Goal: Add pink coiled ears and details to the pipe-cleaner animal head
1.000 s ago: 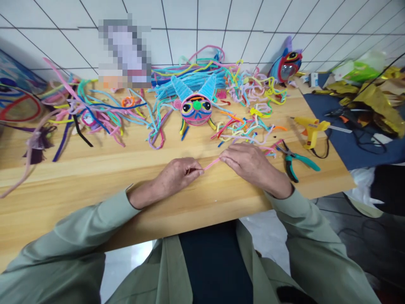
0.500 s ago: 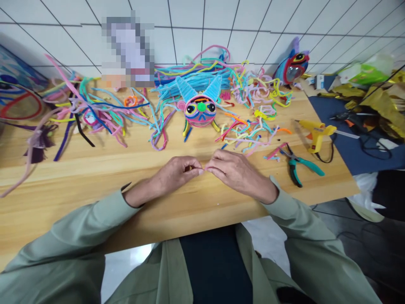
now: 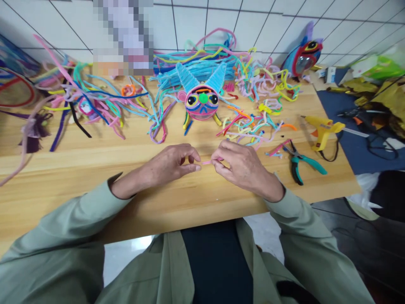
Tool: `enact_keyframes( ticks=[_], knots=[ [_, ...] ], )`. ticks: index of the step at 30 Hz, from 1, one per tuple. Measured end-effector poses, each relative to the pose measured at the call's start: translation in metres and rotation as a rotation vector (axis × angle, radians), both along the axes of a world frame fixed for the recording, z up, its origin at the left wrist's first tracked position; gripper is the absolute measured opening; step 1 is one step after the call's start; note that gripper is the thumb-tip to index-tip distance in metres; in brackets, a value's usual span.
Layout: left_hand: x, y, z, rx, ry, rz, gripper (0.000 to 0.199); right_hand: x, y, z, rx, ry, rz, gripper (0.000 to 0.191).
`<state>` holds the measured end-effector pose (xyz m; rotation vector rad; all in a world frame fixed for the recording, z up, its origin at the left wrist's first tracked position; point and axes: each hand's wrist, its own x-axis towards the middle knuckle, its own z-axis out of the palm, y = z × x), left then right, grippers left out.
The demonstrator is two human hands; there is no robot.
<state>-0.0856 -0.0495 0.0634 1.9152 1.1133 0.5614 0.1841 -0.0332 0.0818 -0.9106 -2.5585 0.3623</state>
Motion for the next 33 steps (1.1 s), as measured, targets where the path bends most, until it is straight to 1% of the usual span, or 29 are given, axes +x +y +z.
enact_keyframes(
  ticks=[3,9,14,17,20,22,25,27,31,33],
  knots=[
    [0.003,-0.004,0.0,0.044,0.013,-0.017,0.01,-0.003,-0.003,-0.001,0.021,-0.03,0.016,0.022],
    [0.006,-0.009,-0.007,0.108,0.082,-0.076,0.007,-0.01,-0.007,-0.002,0.033,-0.08,0.065,0.025],
    [0.004,-0.01,-0.006,0.148,0.134,-0.135,0.009,-0.012,-0.008,-0.001,0.054,-0.083,0.064,0.026],
    [0.003,-0.009,-0.006,0.171,0.125,-0.154,0.01,-0.013,-0.009,-0.001,0.055,-0.075,0.058,0.025],
    [0.001,-0.008,-0.006,0.187,0.075,-0.145,0.012,-0.013,-0.009,0.0,0.046,-0.046,0.055,0.022],
    [0.001,-0.007,-0.007,0.186,0.023,-0.114,0.012,-0.013,-0.009,0.002,0.036,-0.01,0.048,0.019],
    [0.002,-0.007,-0.007,0.147,-0.105,-0.017,0.014,-0.014,-0.011,0.005,0.014,0.075,0.017,0.017],
    [0.005,-0.007,-0.007,0.099,-0.228,0.063,0.021,-0.016,-0.012,0.006,0.005,0.158,-0.01,0.018],
    [0.012,-0.009,-0.003,-0.014,-0.463,0.205,0.04,-0.024,-0.016,0.006,0.021,0.301,-0.075,0.022],
    [0.015,-0.01,0.0,-0.065,-0.549,0.257,0.044,-0.03,-0.017,0.006,0.036,0.342,-0.108,0.024]
  ],
)
